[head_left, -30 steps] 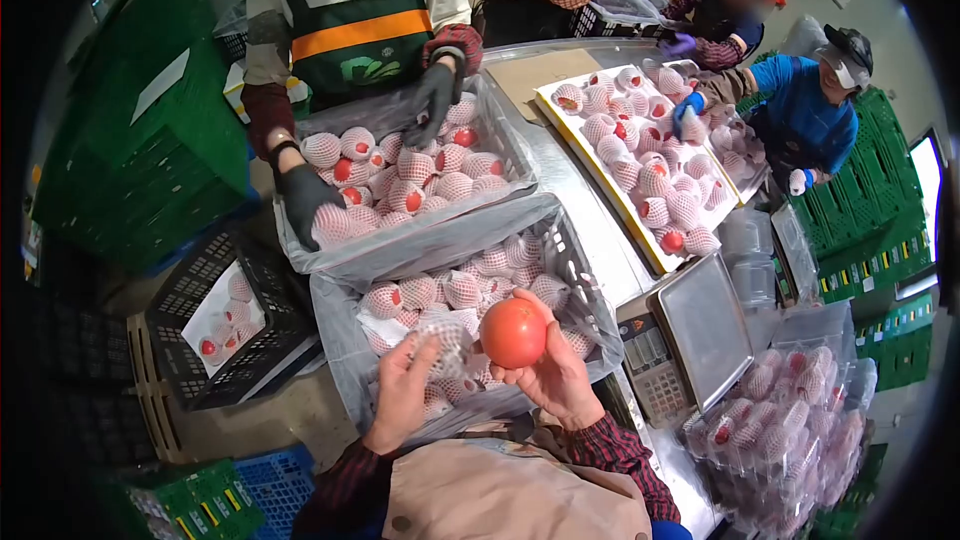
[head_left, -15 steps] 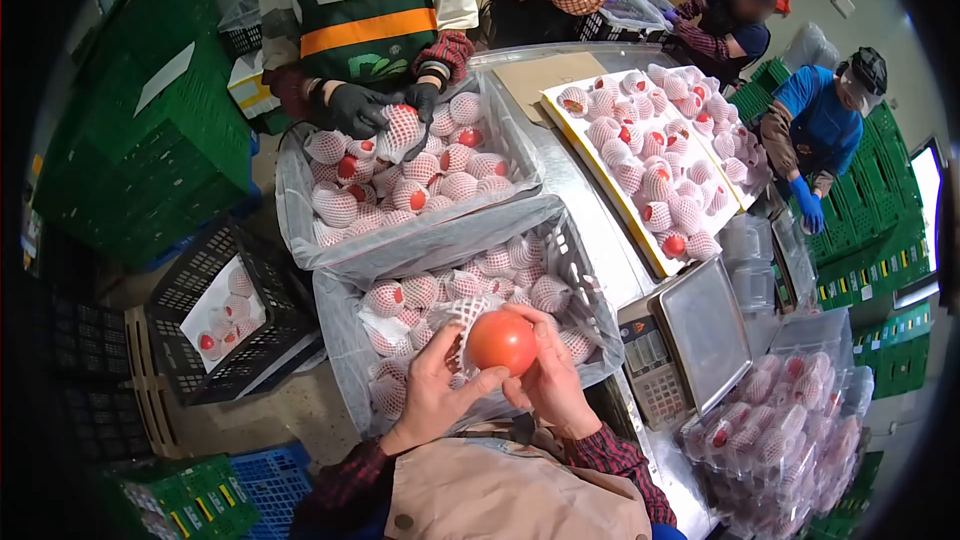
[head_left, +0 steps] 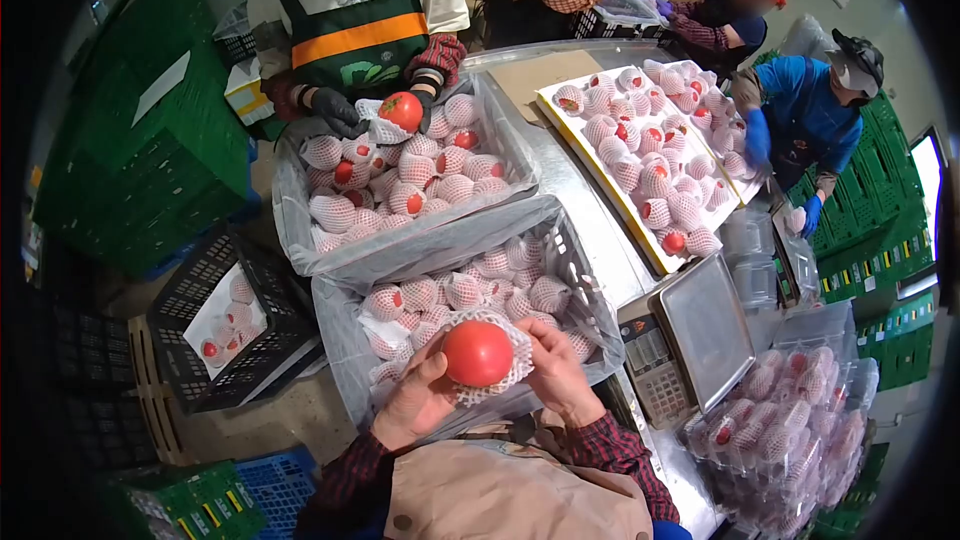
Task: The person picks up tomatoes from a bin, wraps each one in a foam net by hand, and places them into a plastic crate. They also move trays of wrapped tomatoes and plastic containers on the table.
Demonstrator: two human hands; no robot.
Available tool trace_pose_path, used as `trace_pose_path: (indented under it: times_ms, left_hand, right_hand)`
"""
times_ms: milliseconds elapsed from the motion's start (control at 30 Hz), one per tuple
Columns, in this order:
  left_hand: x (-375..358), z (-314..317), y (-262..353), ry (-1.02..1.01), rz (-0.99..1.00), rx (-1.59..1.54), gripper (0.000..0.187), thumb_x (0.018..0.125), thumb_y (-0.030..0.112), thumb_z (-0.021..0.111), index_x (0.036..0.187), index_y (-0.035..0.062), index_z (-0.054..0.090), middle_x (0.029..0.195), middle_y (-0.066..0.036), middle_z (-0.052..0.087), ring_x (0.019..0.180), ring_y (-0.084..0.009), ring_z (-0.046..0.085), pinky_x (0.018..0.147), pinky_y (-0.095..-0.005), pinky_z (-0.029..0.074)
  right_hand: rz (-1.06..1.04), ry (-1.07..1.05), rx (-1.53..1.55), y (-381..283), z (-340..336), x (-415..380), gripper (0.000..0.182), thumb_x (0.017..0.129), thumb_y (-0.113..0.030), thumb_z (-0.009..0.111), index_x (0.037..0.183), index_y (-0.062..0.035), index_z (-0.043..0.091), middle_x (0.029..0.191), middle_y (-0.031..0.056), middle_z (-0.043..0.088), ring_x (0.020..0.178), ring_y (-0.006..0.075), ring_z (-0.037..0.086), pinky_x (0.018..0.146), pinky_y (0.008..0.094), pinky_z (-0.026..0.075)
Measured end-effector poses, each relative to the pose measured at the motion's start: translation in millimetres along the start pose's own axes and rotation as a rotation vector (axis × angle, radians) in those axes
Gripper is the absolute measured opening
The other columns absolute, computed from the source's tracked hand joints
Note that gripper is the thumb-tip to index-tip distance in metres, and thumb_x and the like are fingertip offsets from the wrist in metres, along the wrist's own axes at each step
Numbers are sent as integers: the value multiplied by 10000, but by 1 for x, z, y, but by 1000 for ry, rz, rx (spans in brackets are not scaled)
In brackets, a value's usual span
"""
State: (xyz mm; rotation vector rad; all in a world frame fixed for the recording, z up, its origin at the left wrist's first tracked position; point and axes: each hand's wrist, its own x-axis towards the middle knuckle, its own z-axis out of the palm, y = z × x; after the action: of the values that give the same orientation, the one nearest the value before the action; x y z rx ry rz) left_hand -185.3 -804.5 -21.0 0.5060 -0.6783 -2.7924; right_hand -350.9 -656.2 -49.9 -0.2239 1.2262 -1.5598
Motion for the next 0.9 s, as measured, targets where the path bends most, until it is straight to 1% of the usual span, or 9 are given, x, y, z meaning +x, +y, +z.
trace_pose_path:
  times_ms: [233,367,467,567,667,733,800,833,900]
  left_hand:
    - [8,-10,-5,47,-69,-145,723,951,525,681,1455,45,486,1384,-124,602,1238,-245,612,1030,-414,530]
    - [9,-23,-7,32,-143,-321,713,966,535,653,1459,50,478,1388,-126,603,1232,-261,616,978,-420,562]
    - [10,-21,-9,8,-89,-240,655,996,445,641,1473,38,454,1393,-130,580,1213,-256,624,959,-398,569]
    - [16,3,1,-6,80,158,592,970,204,680,1476,15,437,1388,-133,546,1216,-227,607,981,-375,551]
    - [22,12,-4,25,256,504,645,895,-18,673,1485,-3,411,1390,-138,507,1235,-200,574,1011,-368,527]
    - [26,20,-2,29,279,480,676,840,-106,683,1455,-8,421,1399,-143,497,1258,-203,548,1034,-366,508]
    - [34,22,-4,84,493,513,645,821,-89,704,1407,-11,445,1407,-143,488,1267,-224,546,1040,-355,498]
    - [34,35,-1,86,510,505,626,803,-63,737,1366,0,472,1411,-144,492,1277,-248,543,1056,-370,484]
    - [47,38,-9,36,605,801,643,793,-35,745,1372,12,468,1412,-159,498,1305,-275,524,1097,-410,443]
  right_hand:
    - [258,-123,298,-28,27,-14,394,1086,-269,528,1402,-34,557,1384,68,616,1308,157,540,1052,308,460]
    - [123,-248,378,-14,18,-6,393,1072,-239,557,1412,-41,552,1337,70,640,1222,136,579,1011,320,474]
    - [-26,-8,210,-38,33,-8,250,1024,-148,634,1250,-41,623,1137,38,686,992,108,627,860,287,497]
    - [-615,349,-604,-52,39,-18,206,902,-25,716,881,-40,511,774,-22,551,659,28,506,570,207,399]
    - [-935,141,-968,-60,52,-28,202,861,-26,756,879,-37,556,744,8,556,604,70,525,543,232,420]
    - [-909,119,-964,-58,45,-27,163,929,-98,713,984,-26,577,752,14,570,584,112,537,564,263,450]
    - [-328,61,73,-60,26,-21,205,1016,-184,619,1117,-20,550,770,16,581,629,127,567,624,296,484]
    - [-260,40,17,-50,9,-10,313,1070,-234,535,1303,-27,504,954,43,661,828,165,654,771,328,533]
    - [-164,50,232,-32,13,-8,345,1069,-205,536,1355,-18,485,1054,56,659,937,174,649,823,340,539]
